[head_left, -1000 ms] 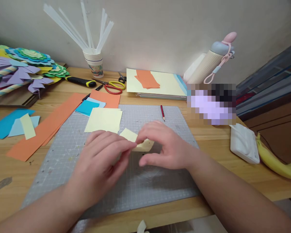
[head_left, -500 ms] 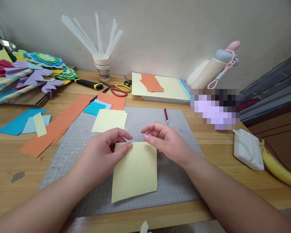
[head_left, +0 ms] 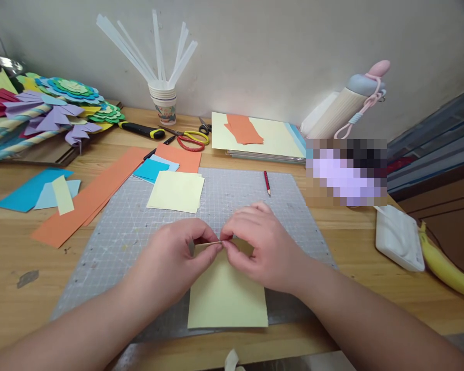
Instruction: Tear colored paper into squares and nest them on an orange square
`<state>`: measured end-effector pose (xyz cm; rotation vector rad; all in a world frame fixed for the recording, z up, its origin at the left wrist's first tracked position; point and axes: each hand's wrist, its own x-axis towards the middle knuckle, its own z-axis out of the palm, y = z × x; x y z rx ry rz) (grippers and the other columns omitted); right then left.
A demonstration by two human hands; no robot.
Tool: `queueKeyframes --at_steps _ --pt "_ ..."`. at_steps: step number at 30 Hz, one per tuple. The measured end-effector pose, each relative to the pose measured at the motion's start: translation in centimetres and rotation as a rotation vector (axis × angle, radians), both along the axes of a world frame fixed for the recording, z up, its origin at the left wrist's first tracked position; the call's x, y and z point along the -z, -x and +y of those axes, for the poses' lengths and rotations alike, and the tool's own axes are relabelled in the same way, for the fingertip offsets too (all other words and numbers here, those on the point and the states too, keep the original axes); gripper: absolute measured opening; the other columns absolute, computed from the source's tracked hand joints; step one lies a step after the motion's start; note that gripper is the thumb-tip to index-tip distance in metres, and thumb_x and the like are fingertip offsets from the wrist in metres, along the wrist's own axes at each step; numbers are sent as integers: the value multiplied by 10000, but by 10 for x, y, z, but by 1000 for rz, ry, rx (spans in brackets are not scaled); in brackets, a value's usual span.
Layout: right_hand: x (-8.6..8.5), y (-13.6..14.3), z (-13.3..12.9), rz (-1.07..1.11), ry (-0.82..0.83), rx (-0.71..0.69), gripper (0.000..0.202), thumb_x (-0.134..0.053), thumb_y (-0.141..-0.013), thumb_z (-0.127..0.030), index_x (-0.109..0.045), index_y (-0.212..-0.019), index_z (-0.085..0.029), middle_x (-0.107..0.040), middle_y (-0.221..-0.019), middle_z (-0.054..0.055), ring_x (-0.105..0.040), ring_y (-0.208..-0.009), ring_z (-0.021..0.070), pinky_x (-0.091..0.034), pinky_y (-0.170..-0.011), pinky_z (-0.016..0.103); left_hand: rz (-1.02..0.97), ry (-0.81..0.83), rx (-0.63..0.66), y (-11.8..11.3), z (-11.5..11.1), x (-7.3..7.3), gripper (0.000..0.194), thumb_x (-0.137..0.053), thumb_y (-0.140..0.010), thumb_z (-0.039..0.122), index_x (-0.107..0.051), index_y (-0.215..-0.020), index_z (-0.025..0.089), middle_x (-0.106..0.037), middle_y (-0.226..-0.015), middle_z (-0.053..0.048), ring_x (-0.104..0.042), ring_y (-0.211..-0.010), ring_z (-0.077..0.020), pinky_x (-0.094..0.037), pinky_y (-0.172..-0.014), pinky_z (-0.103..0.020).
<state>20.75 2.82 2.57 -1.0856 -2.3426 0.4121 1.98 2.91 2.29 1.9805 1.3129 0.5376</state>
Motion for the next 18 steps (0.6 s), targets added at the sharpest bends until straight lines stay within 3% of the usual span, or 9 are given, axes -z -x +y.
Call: queueKeyframes --at_steps 7,12,16,18 --pt "3 1 -2 -45 -120 39 113 -469 -702 -98 -443 -669 -203 -539 -636 -31 -481 -635 128 -279 -684 324 -110 -158 114 1 -5 -3 161 -510 -854 192 -622 -739 209 -645 -718 33 -580 -703 -112 -434 -637 -236" --pt "-1 -9 7 -51 -180 69 142 -458 -656 -76 -415 -660 -210 -545 -621 -34 -497 -618 131 -298 -685 326 -128 -152 19 6 -2 -8 139 -550 -837 246 -621 -721 219 -655 -726 37 -576 -683 -114 -418 -572 -224" --pt "-3 -27 22 -70 -181 115 163 -465 -623 -59 -426 -659 -213 -563 -633 -33 -512 -634 140 -324 -712 332 -155 -32 -78 11 4 -15 175 -588 -814 333 -624 -683 223 -648 -696 38 -563 -657 -121 -398 -546 -225" --pt "-3 -37 29 -43 -166 209 153 -477 -637 -68 -438 -646 -216 -574 -643 -23 -518 -649 153 -338 -728 341 -203 48 -131 13 7 -17 193 -608 -800 366 -626 -675 220 -635 -686 33 -548 -646 -121 -396 -548 -226"
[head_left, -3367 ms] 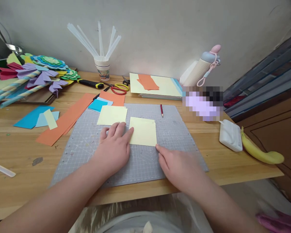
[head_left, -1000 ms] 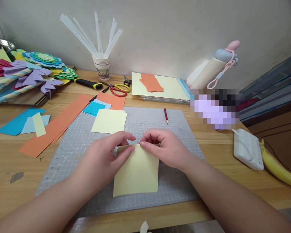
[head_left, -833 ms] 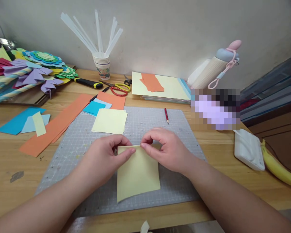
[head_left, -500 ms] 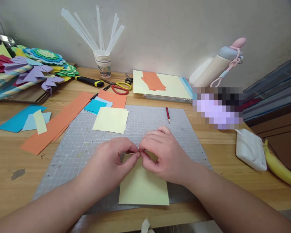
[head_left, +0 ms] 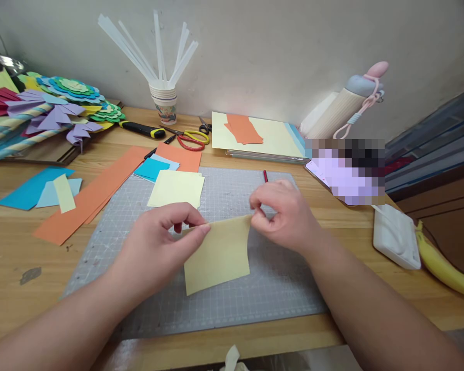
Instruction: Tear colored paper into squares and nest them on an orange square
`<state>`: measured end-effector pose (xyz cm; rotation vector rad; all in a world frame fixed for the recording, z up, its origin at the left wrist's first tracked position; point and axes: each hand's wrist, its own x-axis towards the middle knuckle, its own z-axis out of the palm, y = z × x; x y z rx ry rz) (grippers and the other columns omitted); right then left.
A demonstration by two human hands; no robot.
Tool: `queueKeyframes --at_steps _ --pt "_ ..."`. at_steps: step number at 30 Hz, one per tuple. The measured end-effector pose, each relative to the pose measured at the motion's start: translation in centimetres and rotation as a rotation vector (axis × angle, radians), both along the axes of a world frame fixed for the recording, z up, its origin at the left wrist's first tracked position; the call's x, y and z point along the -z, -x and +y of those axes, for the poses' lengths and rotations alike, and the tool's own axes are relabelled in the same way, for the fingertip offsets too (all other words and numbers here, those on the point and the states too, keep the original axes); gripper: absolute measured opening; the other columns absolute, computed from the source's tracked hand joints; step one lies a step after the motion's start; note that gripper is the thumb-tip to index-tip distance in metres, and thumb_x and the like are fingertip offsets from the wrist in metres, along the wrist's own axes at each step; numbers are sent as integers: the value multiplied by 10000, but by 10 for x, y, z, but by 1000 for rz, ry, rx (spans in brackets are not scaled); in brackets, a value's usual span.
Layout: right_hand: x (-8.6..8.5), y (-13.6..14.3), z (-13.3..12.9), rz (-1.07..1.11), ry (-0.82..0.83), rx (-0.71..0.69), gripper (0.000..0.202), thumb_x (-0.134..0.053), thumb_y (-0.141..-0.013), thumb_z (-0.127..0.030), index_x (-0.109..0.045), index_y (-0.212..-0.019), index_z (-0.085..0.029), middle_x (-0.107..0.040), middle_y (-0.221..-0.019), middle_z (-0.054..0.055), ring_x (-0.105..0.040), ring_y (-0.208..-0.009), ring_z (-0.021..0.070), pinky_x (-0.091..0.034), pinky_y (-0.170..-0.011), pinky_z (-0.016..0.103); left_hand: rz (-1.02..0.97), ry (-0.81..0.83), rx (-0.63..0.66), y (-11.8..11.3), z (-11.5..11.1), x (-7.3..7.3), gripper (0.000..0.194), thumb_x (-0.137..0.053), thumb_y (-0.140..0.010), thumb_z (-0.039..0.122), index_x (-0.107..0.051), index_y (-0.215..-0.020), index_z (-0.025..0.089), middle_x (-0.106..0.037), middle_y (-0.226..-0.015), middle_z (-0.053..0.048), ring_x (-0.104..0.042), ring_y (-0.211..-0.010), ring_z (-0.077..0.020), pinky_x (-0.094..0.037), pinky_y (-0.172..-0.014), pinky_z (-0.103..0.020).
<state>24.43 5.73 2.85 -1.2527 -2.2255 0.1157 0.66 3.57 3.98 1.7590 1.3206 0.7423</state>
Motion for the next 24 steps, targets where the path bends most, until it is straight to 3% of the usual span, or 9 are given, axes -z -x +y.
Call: queueKeyframes --at_steps 3,5,7,13,15,18,24 --pt "-1 -6 4 294 181 98 112 -478 -731 -138 -461 -662 -225 -601 -701 4 -549 -708 173 -382 -715 333 -159 165 -36 2 4 0 218 -637 -776 406 -623 -676 213 -625 -693 25 -541 -641 -120 -408 -559 -227" --pt "-3 -2 1 588 444 13 63 -463 -817 -248 -505 -772 -234 -631 -784 16 -574 -741 174 -421 -686 316 -276 268 -42 3 6 2 235 -648 -764 422 -611 -676 207 -620 -700 21 -540 -642 -119 -416 -564 -229" --pt "-4 7 -5 749 682 -83 131 -492 -847 -361 -530 -870 -237 -629 -800 10 -577 -713 160 -439 -643 294 -321 326 -53 2 7 3 244 -646 -757 426 -595 -672 202 -604 -687 23 -528 -636 -117 -415 -569 -231" --pt "2 30 -23 686 1043 -48 220 -600 -822 -381 -505 -717 -212 -482 -560 -53 -423 -486 93 -319 -464 226 54 193 31 -2 3 1 171 -555 -774 377 -627 -761 222 -620 -738 38 -455 -552 -101 -310 -493 -231" --pt "4 34 -26 639 1069 -70 209 -605 -823 -358 -510 -716 -206 -428 -534 -71 -363 -466 77 -271 -442 213 101 175 94 -4 0 0 170 -529 -778 359 -641 -801 232 -650 -805 40 -474 -565 -104 -316 -497 -237" --pt "7 37 -28 535 983 -93 185 -606 -828 -313 -530 -707 -196 -381 -537 -79 -314 -480 69 -242 -439 207 145 177 154 -5 -3 2 162 -513 -773 344 -629 -764 232 -639 -757 45 -513 -614 -120 -332 -513 -237" --pt "12 39 -32 413 733 -168 150 -583 -868 -294 -590 -755 -196 -519 -650 -40 -437 -603 88 -346 -546 218 188 93 157 -7 -3 8 114 -518 -739 304 -599 -716 228 -633 -741 51 -549 -694 -136 -379 -582 -249"
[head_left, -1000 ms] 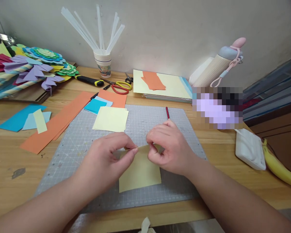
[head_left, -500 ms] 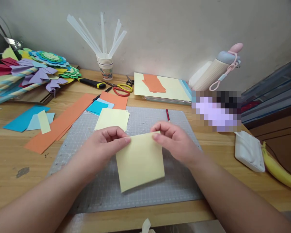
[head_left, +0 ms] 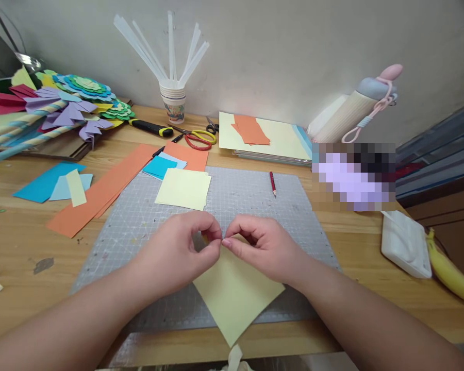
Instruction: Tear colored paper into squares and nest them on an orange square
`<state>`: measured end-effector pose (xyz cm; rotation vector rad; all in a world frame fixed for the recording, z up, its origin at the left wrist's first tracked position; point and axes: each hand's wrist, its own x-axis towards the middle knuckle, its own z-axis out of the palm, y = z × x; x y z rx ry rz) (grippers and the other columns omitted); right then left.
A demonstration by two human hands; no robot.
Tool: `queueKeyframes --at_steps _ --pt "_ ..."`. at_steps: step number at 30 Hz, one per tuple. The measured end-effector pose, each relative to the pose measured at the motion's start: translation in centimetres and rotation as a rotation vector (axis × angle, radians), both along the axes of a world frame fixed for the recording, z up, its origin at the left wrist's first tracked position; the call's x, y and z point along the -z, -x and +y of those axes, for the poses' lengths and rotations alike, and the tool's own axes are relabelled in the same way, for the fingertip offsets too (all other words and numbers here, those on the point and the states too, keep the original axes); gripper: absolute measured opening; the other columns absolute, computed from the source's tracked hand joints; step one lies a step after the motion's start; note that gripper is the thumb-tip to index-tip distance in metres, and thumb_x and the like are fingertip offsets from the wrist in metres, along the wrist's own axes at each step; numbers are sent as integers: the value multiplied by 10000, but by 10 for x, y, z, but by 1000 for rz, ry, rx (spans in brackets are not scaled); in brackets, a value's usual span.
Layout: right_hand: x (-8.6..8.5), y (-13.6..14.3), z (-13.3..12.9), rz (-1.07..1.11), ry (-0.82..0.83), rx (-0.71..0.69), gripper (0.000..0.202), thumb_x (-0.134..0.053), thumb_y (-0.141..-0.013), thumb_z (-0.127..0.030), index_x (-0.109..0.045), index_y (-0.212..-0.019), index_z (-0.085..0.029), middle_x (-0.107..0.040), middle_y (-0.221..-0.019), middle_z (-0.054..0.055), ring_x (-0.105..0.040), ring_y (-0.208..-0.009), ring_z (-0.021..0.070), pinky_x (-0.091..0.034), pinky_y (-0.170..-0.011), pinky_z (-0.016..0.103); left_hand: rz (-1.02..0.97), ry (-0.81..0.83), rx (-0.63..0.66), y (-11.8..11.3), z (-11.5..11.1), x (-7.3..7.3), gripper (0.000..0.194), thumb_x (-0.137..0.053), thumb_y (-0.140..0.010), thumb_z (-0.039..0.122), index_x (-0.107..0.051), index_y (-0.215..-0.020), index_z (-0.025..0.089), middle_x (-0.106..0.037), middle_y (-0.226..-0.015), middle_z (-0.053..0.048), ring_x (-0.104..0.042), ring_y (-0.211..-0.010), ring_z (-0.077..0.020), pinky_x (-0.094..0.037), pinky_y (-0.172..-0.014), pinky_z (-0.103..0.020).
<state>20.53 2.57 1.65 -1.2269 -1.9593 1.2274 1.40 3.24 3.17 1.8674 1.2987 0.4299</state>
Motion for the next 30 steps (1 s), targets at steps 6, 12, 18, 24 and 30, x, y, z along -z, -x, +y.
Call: queueKeyframes --at_steps 6,12,18,24,30 --pt "-2 -1 1 111 -44 89 149 -581 -866 -265 -591 -735 -195 -568 -677 -25 -493 -610 93 -379 -554 221 32 -34 -33 1 1 -3 69 -489 -685 263 -512 -638 218 -526 -597 66 -427 -551 -104 -306 -479 -227" --pt "-11 -17 15 359 115 259 204 -676 -801 -351 -580 -699 -204 -562 -628 -26 -502 -533 98 -391 -480 220 1 -18 -122 7 5 -10 86 -498 -673 285 -503 -626 213 -509 -579 60 -404 -522 -98 -287 -462 -218" --pt "-14 -36 30 541 125 481 203 -744 -743 -350 -583 -700 -234 -579 -609 -42 -527 -504 105 -428 -473 230 -40 27 -237 9 10 -14 85 -540 -674 271 -515 -628 204 -483 -566 66 -365 -491 -77 -258 -455 -209" --pt "-8 -32 32 572 -21 644 165 -712 -783 -365 -595 -742 -256 -600 -676 -40 -564 -562 121 -471 -516 253 -370 267 -173 4 8 -5 244 -604 -768 450 -587 -819 212 -632 -788 11 -552 -712 -137 -422 -625 -244" --pt "-3 -18 20 602 -56 620 158 -697 -807 -412 -606 -808 -283 -585 -707 -39 -560 -584 127 -465 -532 259 -407 361 -82 1 5 6 293 -654 -746 477 -669 -847 203 -675 -841 -26 -588 -748 -182 -450 -674 -299"
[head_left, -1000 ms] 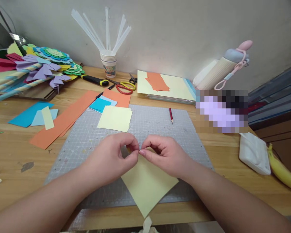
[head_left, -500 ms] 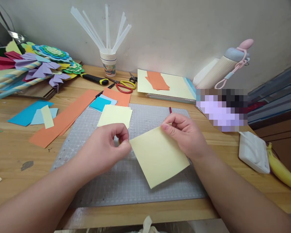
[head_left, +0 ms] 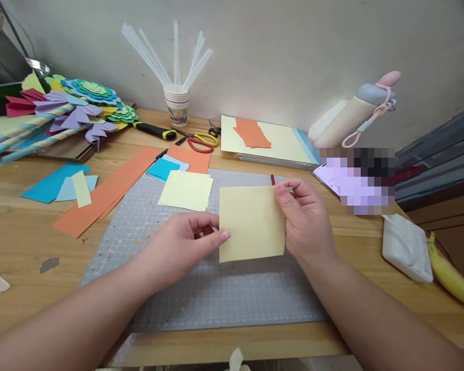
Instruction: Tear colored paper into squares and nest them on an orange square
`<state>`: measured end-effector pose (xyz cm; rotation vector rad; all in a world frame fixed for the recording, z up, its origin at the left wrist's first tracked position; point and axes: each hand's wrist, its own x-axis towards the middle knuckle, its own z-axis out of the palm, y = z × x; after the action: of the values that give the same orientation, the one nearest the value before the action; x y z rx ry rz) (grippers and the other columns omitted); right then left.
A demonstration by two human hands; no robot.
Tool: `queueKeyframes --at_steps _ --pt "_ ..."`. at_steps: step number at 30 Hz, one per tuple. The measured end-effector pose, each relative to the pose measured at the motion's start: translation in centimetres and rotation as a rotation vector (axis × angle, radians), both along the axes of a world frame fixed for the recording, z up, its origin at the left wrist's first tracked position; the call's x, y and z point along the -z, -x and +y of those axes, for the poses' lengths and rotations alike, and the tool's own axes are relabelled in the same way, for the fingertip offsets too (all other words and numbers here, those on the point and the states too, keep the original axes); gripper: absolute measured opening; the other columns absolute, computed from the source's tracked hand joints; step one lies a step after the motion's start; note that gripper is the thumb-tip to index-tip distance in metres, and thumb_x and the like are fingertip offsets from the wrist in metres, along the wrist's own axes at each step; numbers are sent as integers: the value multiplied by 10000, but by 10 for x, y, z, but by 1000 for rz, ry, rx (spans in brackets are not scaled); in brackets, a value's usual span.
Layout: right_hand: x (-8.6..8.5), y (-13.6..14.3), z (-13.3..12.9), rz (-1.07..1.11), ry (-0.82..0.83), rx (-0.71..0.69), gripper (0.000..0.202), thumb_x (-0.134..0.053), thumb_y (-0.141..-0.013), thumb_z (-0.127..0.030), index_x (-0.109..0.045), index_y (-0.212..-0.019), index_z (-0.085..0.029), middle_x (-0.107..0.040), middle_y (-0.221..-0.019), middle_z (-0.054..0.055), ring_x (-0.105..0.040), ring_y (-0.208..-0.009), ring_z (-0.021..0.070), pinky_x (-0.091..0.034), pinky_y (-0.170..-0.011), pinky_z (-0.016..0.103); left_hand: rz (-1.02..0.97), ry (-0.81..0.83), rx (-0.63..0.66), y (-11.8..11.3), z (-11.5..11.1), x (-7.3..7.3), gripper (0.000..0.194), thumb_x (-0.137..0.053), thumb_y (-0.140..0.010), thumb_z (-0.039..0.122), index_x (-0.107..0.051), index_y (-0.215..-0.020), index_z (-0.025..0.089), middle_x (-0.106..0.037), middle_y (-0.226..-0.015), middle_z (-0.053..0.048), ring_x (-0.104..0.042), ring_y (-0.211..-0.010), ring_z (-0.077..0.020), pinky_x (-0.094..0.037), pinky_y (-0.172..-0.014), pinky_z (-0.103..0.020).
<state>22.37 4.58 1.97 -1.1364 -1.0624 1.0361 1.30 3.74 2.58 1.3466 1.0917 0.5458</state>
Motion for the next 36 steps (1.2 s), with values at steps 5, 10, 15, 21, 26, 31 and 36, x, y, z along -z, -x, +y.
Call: queueKeyframes --at_steps 5,10,15,21,26,31,36 --pt "1 -2 5 77 160 -147 327 -578 -847 -569 -558 -1024 -295 -662 -833 -6 -603 -606 150 -440 -478 255 88 -93 -162 4 1 -4 353 -644 -738 524 -576 -651 189 -566 -655 13 -487 -618 -134 -364 -572 -263" --pt "8 -12 18 5 349 -225 541 -462 -802 -743 -586 -812 -217 -630 -722 22 -609 -631 165 -489 -503 272 195 -386 -244 7 3 -7 331 -627 -781 466 -506 -624 201 -483 -637 38 -412 -604 -118 -322 -566 -261" --pt "1 -18 18 -29 335 -315 573 -485 -770 -765 -627 -709 -213 -641 -677 32 -603 -618 171 -466 -546 280 329 -603 -183 8 2 -7 283 -593 -833 385 -488 -635 214 -553 -688 25 -460 -629 -129 -342 -579 -262" --pt "-9 -24 14 -72 310 -441 623 -439 -765 -799 -664 -654 -229 -638 -624 40 -618 -663 195 -481 -639 313 557 -969 -96 16 3 -2 248 -527 -891 324 -539 -668 215 -601 -796 -13 -520 -725 -153 -366 -619 -274" --pt "-10 -20 9 42 260 -396 235 -718 -765 -437 -684 -732 -207 -676 -703 -1 -608 -643 145 -472 -640 276 443 -947 -300 15 2 -2 266 -655 -810 329 -606 -1065 273 -574 -1178 -56 -527 -1096 -235 -443 -854 -326" --pt "-9 -7 1 172 240 -268 211 -727 -757 -431 -688 -843 -241 -735 -816 10 -680 -735 199 -521 -645 312 -63 -351 -317 8 1 -1 934 -710 -703 594 -278 -1455 247 -472 -1411 -126 -448 -1291 -289 -395 -1036 -420" --pt "-3 5 -5 143 266 -288 208 -711 -787 -422 -688 -905 -252 -750 -889 12 -699 -768 196 -549 -670 319 -248 14 -199 3 1 -8 578 -658 -778 551 -577 -1223 192 -662 -1207 -116 -607 -1105 -280 -484 -930 -380"
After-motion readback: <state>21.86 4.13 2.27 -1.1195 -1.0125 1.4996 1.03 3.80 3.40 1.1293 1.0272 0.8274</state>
